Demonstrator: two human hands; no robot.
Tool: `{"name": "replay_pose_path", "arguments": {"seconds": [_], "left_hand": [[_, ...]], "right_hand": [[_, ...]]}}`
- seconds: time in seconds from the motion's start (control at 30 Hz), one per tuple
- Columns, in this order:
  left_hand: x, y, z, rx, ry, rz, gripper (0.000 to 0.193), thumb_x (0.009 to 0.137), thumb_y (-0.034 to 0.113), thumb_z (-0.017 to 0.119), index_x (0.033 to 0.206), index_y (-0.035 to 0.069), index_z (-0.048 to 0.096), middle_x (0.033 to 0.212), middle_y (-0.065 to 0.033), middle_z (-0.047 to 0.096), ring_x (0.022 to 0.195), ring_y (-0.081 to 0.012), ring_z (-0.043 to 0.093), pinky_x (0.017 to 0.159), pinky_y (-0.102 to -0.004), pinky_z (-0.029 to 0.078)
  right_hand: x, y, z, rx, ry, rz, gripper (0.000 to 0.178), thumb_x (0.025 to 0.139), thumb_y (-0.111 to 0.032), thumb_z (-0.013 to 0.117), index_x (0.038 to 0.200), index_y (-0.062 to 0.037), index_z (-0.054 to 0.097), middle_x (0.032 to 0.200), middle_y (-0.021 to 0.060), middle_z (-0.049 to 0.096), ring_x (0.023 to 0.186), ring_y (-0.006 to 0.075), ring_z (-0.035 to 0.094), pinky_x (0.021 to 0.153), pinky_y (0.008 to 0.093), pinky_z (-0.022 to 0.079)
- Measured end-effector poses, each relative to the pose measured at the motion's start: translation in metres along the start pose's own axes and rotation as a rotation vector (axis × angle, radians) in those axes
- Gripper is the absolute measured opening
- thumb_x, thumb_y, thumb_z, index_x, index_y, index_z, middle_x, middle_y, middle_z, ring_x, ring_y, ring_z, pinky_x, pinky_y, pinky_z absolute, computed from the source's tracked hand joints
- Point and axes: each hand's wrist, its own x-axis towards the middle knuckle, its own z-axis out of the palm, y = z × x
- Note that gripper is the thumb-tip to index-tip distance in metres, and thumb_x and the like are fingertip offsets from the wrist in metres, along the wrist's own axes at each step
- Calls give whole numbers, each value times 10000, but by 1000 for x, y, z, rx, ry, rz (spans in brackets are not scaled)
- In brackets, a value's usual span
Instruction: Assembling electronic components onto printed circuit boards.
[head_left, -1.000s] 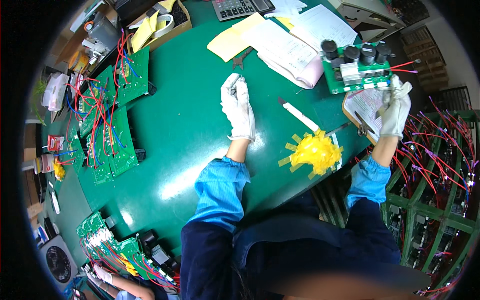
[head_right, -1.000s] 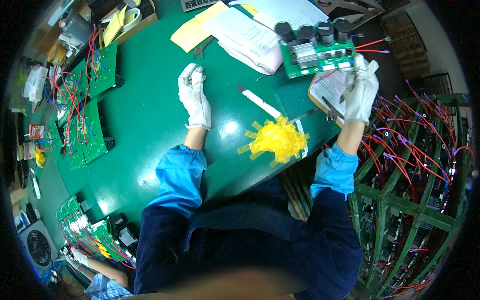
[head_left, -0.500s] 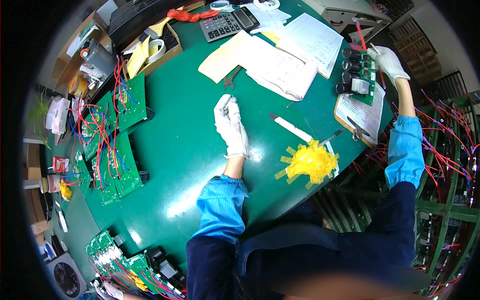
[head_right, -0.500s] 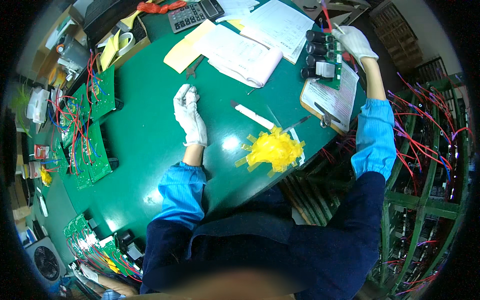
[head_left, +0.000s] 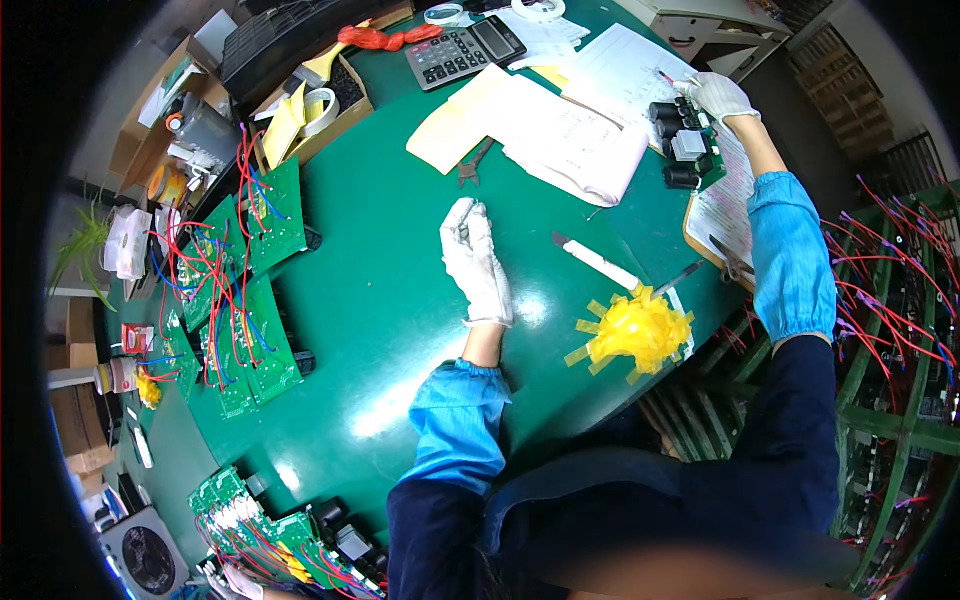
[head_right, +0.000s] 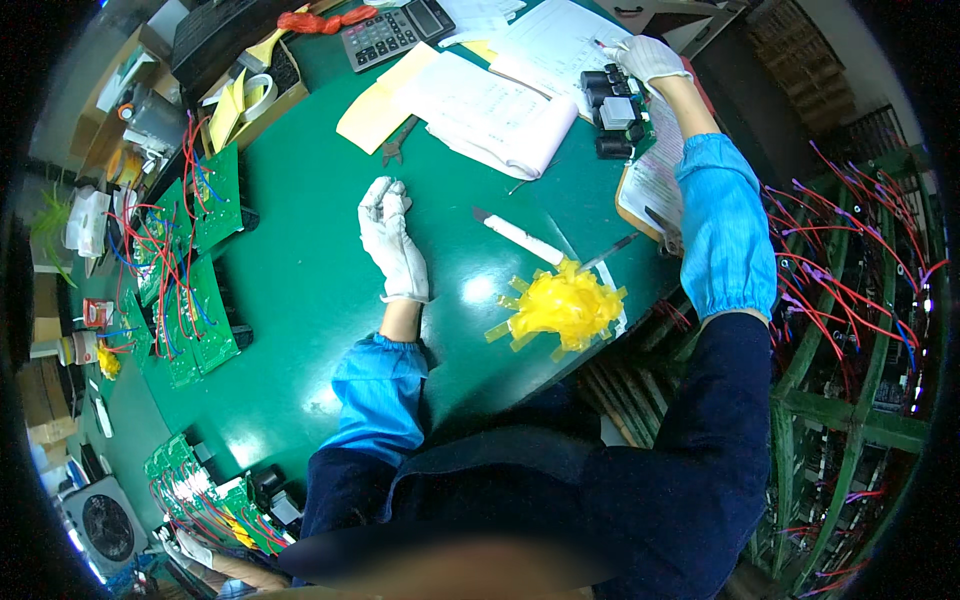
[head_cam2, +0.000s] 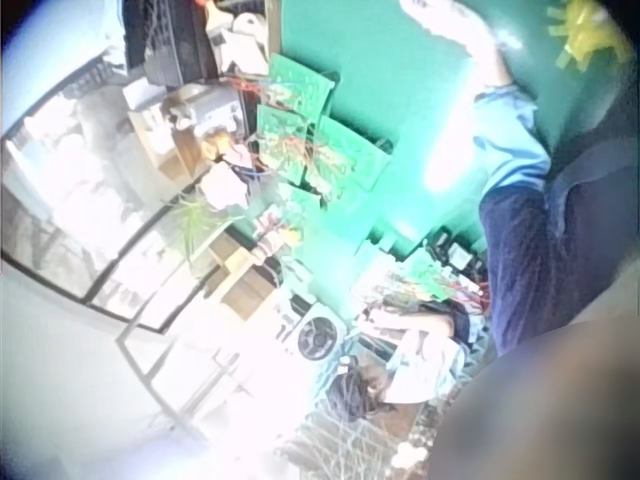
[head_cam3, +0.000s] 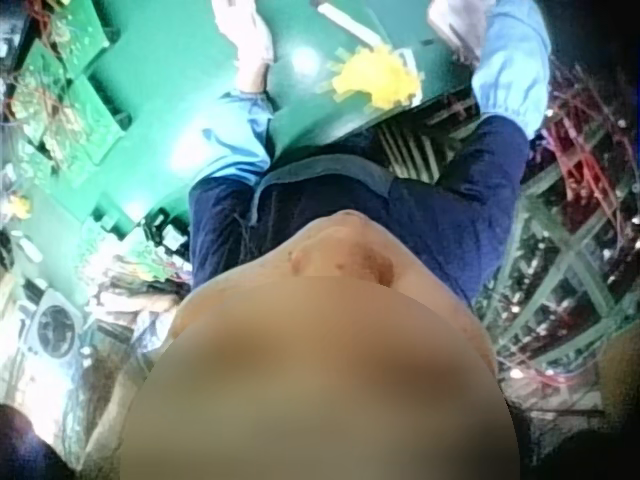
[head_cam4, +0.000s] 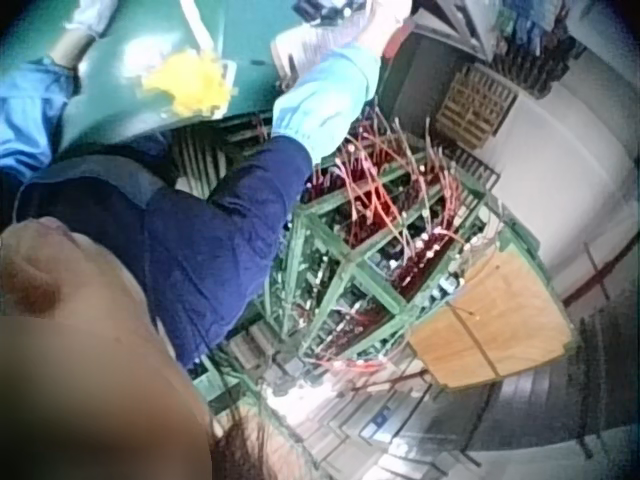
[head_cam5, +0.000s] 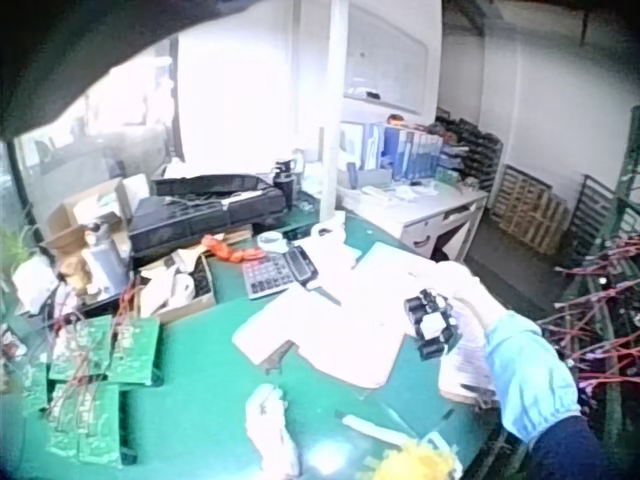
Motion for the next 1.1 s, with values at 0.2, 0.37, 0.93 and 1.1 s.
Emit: {"name": "replay_pose_path", "arguments": {"seconds": [0.2,0.37,0.93,1.1], "left_hand": [[-2,-6,-9,3,11,3,318,988,197,590,1224,-15,563,1145,-117,629,1033,-154,603,931,-294,476],[-6,-12,-7,-29,-12,-12,314,984,169,587,1234,-17,549,1137,-106,622,1021,-155,609,907,-298,492],[-1,-3,-12,112,16,77,272,997,217,557,1199,39,590,1058,-63,650,909,-120,596,830,-286,496],[15,-4,-21,-54,144,112,261,1009,181,521,1211,27,579,1083,-62,644,916,-113,596,813,-281,499]], "right_hand": [[-14,-7,-22,116,-48,149,683,902,-672,452,1035,-57,717,1038,246,680,1010,410,644,893,468,490],[-42,0,-38,280,150,249,495,922,-546,500,1055,-119,712,878,155,710,929,377,660,826,466,497],[-190,-274,-34,1973,50,41,235,993,-309,558,1000,-79,604,677,-15,539,506,41,429,449,191,335],[-151,-351,-17,2135,143,372,405,1026,-421,438,984,-64,623,638,19,570,441,51,421,391,211,274]]}}
